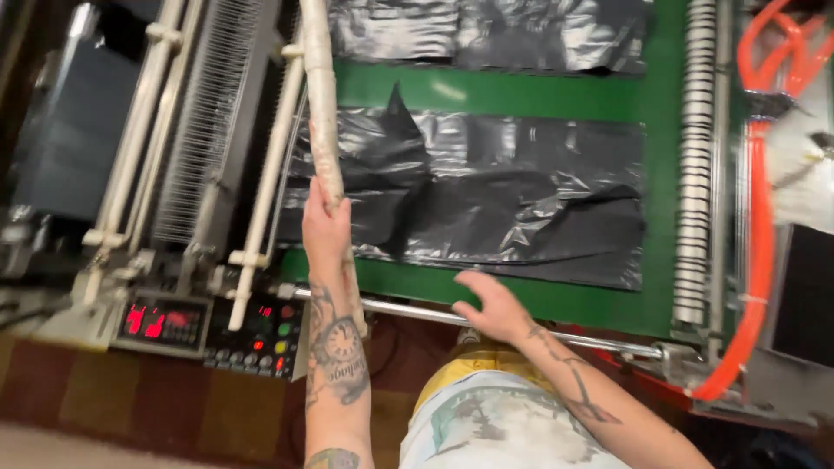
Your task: Using a long pole to guide and align plastic bags on a moving conveyor belt in a factory setting.
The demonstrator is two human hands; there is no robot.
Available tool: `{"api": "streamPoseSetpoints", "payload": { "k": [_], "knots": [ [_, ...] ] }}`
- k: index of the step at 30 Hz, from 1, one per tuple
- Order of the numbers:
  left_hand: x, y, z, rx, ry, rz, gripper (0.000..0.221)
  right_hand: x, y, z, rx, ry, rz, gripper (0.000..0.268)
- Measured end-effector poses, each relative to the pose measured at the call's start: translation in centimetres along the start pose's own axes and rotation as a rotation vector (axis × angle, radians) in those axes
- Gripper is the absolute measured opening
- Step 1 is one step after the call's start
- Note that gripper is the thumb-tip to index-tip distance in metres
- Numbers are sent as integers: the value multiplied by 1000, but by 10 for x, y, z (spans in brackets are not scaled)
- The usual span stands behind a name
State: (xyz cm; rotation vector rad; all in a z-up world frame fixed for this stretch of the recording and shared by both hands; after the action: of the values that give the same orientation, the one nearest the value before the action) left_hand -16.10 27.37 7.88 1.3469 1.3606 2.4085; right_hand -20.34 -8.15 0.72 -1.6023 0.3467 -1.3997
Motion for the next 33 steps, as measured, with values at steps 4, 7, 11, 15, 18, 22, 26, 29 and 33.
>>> {"api": "streamPoseSetpoints", "payload": {
  "k": [4,7,11,15,18,22,26,29,33],
  "knots": [
    [-98,61,22,-46,-175,-70,69,10,-26,37,-165,-153,433,64],
    [-195,143,-3,7,-419,-54,55,6,12,85,-161,120,748,63],
    [-350,127,-76,-115,-620,25,65,54,55,73,-452,511,463,52],
    [-273,221,-79,-170,-784,-513,72,94,88,11,-527,847,457,65],
    [-215,197,-84,-69,-753,-570,73,92,81,-21,-516,782,401,49],
    [-114,149,-101,-96,-649,-350,71,90,50,-12,-129,639,8,40],
    [-58,56,-134,-125,-530,-245,70,88,61,24,103,553,-420,40],
    [-19,9,-152,-159,-337,-133,69,78,88,32,-91,447,-861,77],
    [-1,-29,-155,-141,-138,-156,72,75,122,27,-99,520,-877,18]
  ]
}}
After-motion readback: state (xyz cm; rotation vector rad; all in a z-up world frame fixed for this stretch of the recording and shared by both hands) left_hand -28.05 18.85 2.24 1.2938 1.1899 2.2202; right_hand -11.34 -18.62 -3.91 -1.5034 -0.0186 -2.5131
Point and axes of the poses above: each hand's wrist, its own z-axis towards the middle knuckle, its own x-axis out of the back of the hand, y = z × x, the point moved 4 cm from there along z, towards the middle knuckle, and after that the axes turned 8 degrees about y, right-handed, at the moved point
